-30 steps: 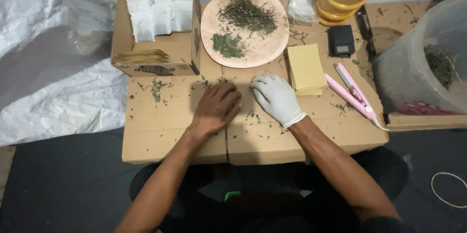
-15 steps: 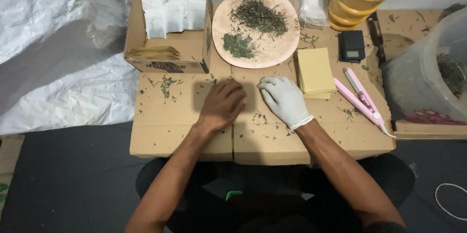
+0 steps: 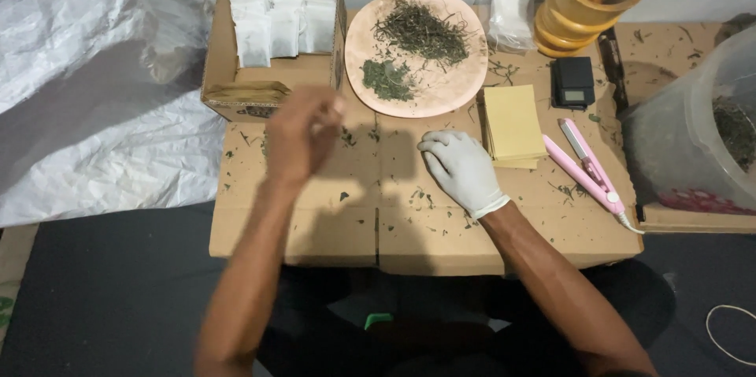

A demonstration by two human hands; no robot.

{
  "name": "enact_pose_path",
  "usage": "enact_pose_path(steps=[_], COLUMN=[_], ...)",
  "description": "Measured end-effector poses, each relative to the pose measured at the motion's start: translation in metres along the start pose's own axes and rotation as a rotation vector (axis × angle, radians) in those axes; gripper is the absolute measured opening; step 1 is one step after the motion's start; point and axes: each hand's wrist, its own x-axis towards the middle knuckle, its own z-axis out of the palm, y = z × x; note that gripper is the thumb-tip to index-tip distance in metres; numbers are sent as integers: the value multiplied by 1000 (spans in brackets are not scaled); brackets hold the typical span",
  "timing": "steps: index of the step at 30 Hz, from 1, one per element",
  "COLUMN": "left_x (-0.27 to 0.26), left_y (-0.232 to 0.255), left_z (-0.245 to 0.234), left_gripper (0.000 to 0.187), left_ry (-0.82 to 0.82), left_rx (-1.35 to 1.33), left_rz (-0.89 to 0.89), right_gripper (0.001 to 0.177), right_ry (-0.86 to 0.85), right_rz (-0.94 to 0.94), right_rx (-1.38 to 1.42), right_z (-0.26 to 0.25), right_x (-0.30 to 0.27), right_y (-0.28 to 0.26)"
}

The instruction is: The person is manually folding and heat-sealing small tea bags using a handheld heat sealer.

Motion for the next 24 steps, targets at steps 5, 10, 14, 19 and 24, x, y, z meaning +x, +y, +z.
enact_pose_path(steps=[5, 10, 14, 19, 24], left_x=[74, 127, 146, 144, 138], left_y=[-10, -135, -213, -255, -258], left_z=[-56, -78, -70, -61, -57], left_gripper=[12, 3, 20, 28, 36], left_ry=[101, 58, -137, -281, -274], left_rx=[421, 759, 1102, 1089, 1103], left_rz=[81, 112, -127, -321, -378], right_gripper=[20, 21, 20, 21, 21], right_ry=[91, 78, 90, 94, 67], right_rz=[27, 42, 37, 37, 50], right_rx=[76, 70, 82, 80, 70], right_z=[-12, -13, -16, -14, -14], right_x=[4, 7, 8, 8, 11], right_y=[-19, -19, -21, -20, -20])
